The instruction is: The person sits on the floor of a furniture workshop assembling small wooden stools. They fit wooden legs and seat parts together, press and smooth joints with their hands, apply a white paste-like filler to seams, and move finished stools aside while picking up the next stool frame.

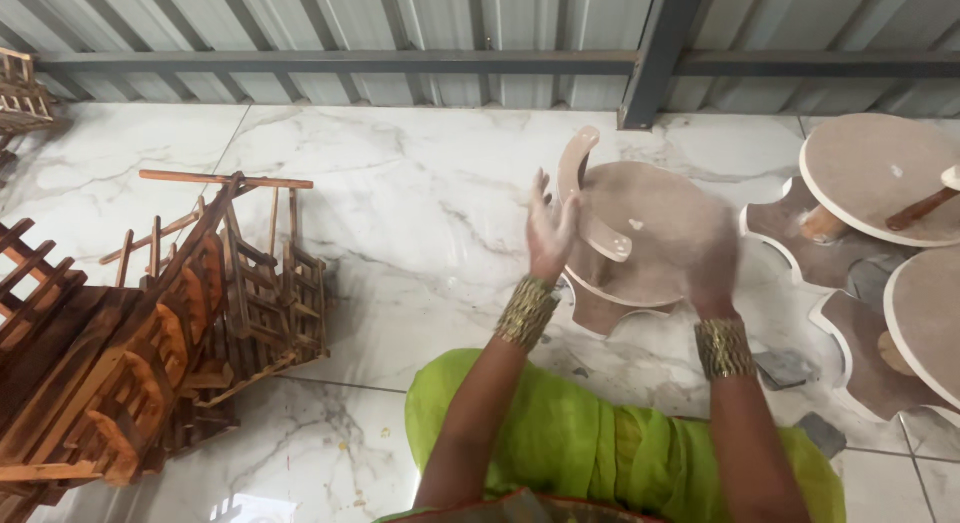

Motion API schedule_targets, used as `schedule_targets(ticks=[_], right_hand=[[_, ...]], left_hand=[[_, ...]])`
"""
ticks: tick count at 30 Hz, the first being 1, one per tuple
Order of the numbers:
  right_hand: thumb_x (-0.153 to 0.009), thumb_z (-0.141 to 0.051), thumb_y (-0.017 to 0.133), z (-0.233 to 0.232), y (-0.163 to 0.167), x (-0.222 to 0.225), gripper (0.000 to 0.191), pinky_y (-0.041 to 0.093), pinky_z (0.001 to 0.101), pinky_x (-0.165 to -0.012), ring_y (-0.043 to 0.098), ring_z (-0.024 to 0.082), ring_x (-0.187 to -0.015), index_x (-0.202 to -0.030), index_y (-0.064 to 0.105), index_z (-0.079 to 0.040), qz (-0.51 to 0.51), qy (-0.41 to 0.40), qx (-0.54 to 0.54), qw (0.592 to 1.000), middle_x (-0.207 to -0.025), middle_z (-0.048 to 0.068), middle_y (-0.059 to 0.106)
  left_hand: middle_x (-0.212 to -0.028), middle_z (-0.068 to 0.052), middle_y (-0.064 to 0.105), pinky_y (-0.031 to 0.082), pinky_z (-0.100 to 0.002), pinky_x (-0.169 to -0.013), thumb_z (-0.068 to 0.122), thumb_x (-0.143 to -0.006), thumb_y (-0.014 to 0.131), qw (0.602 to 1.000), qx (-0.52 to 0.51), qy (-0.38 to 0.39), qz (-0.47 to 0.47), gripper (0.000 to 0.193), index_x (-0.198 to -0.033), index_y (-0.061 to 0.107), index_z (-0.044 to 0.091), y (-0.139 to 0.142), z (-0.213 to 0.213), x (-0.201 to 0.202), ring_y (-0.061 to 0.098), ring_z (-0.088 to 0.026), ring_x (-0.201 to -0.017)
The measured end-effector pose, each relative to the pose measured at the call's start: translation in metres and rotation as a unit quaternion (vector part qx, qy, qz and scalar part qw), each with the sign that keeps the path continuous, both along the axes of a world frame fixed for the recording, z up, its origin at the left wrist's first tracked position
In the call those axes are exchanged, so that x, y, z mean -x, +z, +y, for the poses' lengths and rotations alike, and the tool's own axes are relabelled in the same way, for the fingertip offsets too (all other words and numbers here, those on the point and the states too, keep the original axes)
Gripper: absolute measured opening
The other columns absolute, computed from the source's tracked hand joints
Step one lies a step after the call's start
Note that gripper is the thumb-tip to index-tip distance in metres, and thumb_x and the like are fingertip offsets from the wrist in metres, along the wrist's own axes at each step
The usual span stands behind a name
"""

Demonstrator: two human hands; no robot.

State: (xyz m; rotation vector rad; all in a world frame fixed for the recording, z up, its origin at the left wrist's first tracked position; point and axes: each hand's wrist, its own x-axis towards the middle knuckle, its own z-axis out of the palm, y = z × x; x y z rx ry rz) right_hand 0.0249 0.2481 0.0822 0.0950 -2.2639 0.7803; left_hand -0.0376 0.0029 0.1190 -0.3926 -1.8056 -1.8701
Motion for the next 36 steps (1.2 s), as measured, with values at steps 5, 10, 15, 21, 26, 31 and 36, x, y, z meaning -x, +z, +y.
schedule_targets(ticks=[5, 10, 15, 21, 26, 31, 36], right_hand=[[-0.099, -0.028, 0.055, -0.02, 0.006, -0.002, 0.067, 0.029, 0.0518, -0.118, 0.033, 0.041, -0.145, -0.153, 0.034, 0.006, -0.259, 0.077, -0.258, 0.927, -0.156, 0.027, 0.035], [-0.1, -0.036, 0.052, -0.028, 0.02, -0.016, 0.056, 0.025, 0.0503, -0.122, 0.029, 0.042, -0.151, -0.144, 0.041, -0.004, -0.193, 0.068, -0.431, 0.879, -0.163, 0.025, 0.028], [-0.098, -0.03, 0.054, -0.044, 0.0, 0.003, 0.056, 0.03, 0.048, -0.122, 0.039, 0.029, -0.15, -0.144, 0.051, 0.001, -0.087, 0.014, -0.352, 0.932, -0.161, 0.019, 0.041], [-0.103, -0.025, 0.05, 0.019, 0.004, 0.012, 0.059, 0.043, 0.047, -0.111, 0.057, 0.035, -0.128, -0.156, 0.046, 0.001, -0.237, -0.128, -0.228, 0.936, -0.155, 0.022, 0.053], [-0.1, -0.012, 0.053, 0.004, -0.019, -0.052, 0.042, 0.049, 0.0414, -0.109, 0.062, 0.038, -0.13, -0.14, 0.062, -0.002, -0.004, -0.058, -0.064, 0.996, -0.14, 0.019, 0.064], [-0.096, -0.006, 0.065, -0.015, -0.014, -0.074, 0.026, 0.054, 0.0377, -0.1, 0.072, 0.03, -0.111, -0.12, 0.075, -0.003, -0.008, -0.067, 0.098, 0.993, -0.12, 0.015, 0.074], [-0.087, -0.01, 0.08, 0.014, -0.009, -0.049, 0.024, 0.057, 0.0318, -0.086, 0.073, 0.022, -0.093, -0.11, 0.078, -0.002, -0.015, -0.118, 0.193, 0.974, -0.107, 0.016, 0.076]], left_hand=[[-0.141, -0.035, 0.053, 0.043, -0.047, -0.111, 0.018, -0.083, 0.07, 0.978, 0.145, 0.098, -0.114, 0.093, -0.158, 0.022, -0.009, 0.012, 0.027, 0.037, 0.054, -0.047, -0.13], [-0.142, -0.034, 0.053, 0.042, -0.046, -0.111, 0.013, -0.077, 0.064, 0.977, 0.168, 0.072, -0.112, 0.088, -0.155, 0.029, -0.007, 0.003, 0.029, 0.054, 0.052, -0.047, -0.133], [-0.145, -0.03, 0.053, 0.044, -0.044, -0.11, 0.016, -0.076, 0.063, 0.972, 0.18, 0.072, -0.135, 0.087, -0.155, 0.032, -0.003, -0.005, 0.029, 0.054, 0.053, -0.043, -0.133], [-0.145, -0.022, 0.055, 0.046, -0.044, -0.106, 0.016, -0.075, 0.062, 0.961, 0.159, 0.064, -0.216, 0.085, -0.156, 0.035, 0.007, 0.003, 0.027, 0.046, 0.058, -0.04, -0.128], [-0.144, -0.021, 0.057, 0.046, -0.043, -0.107, 0.016, -0.074, 0.064, 0.968, 0.138, 0.058, -0.2, 0.087, -0.155, 0.034, 0.008, 0.0, 0.028, 0.049, 0.059, -0.038, -0.129], [-0.143, -0.022, 0.057, 0.046, -0.043, -0.108, 0.013, -0.075, 0.065, 0.971, 0.132, 0.046, -0.196, 0.086, -0.155, 0.036, 0.007, -0.008, 0.025, 0.051, 0.059, -0.039, -0.129], [-0.143, -0.023, 0.057, 0.046, -0.043, -0.107, 0.012, -0.074, 0.066, 0.968, 0.162, 0.062, -0.182, 0.088, -0.156, 0.035, 0.007, -0.006, 0.026, 0.052, 0.058, -0.039, -0.129]])
